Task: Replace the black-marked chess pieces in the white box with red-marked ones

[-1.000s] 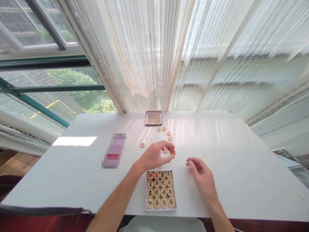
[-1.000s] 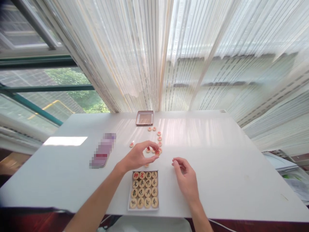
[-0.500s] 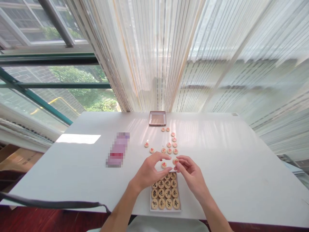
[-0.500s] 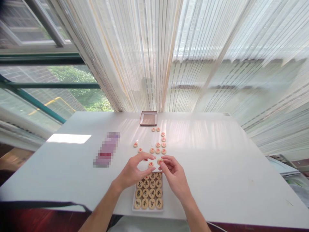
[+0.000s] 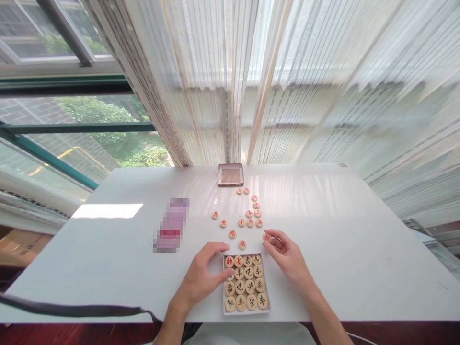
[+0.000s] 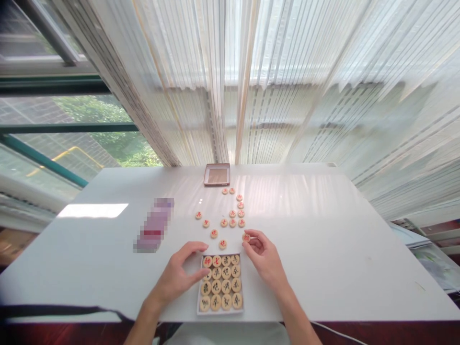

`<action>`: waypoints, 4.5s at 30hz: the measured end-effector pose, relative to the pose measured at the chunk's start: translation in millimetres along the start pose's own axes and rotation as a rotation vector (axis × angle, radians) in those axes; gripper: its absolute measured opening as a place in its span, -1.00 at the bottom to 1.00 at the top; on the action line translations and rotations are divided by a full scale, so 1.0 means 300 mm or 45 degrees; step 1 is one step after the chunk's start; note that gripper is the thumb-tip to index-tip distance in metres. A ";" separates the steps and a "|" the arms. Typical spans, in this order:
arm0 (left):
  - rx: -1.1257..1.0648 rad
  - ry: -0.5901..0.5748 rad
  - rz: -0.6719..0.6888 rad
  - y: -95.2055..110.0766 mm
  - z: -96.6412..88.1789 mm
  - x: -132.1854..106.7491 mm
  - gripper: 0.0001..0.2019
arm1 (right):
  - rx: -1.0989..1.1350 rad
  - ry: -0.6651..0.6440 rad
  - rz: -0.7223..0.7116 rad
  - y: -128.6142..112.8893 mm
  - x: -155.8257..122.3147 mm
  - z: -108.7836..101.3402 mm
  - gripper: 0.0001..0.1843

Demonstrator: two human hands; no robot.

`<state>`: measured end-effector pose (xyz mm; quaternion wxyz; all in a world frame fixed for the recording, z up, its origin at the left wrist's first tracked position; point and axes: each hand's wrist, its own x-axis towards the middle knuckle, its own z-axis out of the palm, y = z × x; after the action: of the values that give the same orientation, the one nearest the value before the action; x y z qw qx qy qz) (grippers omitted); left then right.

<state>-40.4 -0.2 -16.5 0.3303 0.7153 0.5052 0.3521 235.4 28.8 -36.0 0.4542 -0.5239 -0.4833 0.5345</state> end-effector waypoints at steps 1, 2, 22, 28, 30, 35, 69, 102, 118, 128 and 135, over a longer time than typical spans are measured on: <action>0.010 -0.025 -0.008 0.000 0.003 -0.005 -0.60 | -0.001 0.002 0.005 0.004 0.000 0.000 -0.56; 0.026 -0.049 -0.015 0.001 0.005 -0.009 -0.56 | -0.006 0.007 0.012 0.008 0.000 -0.001 -0.55; 0.169 -0.155 -0.038 0.025 0.035 0.032 -0.71 | -0.230 -0.053 -0.085 -0.025 -0.030 0.016 -0.63; 0.170 -0.149 -0.032 0.027 0.037 0.034 -0.77 | -0.267 -0.073 -0.094 -0.037 -0.026 0.018 -0.66; 0.168 -0.145 -0.025 0.028 0.037 0.035 -0.78 | -0.282 -0.083 -0.097 -0.039 -0.026 0.018 -0.67; 0.166 -0.136 -0.018 0.027 0.037 0.031 -0.73 | -0.306 -0.086 -0.114 -0.040 -0.029 0.018 -0.68; -0.184 0.026 -0.098 0.159 0.107 0.067 -0.86 | -0.087 -0.312 -0.205 -0.140 -0.118 0.109 -0.73; 0.136 0.029 0.112 0.056 -0.006 0.008 -0.83 | -0.196 -0.185 -0.195 -0.110 -0.108 0.080 -0.85; 0.029 -0.057 0.081 0.119 0.062 0.022 -0.80 | -0.070 -0.354 -0.152 -0.141 -0.124 0.111 -0.75; -0.005 -0.026 0.107 0.122 0.072 0.018 -0.78 | -0.070 -0.361 -0.109 -0.149 -0.129 0.112 -0.78; -0.009 -0.016 0.136 0.135 0.074 0.019 -0.84 | -0.131 -0.305 -0.122 -0.148 -0.131 0.116 -0.86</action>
<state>-0.5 -8.5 6.1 0.3165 0.7423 0.4630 0.3666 201.3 -6.1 12.2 0.3908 -0.4552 -0.5852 0.5456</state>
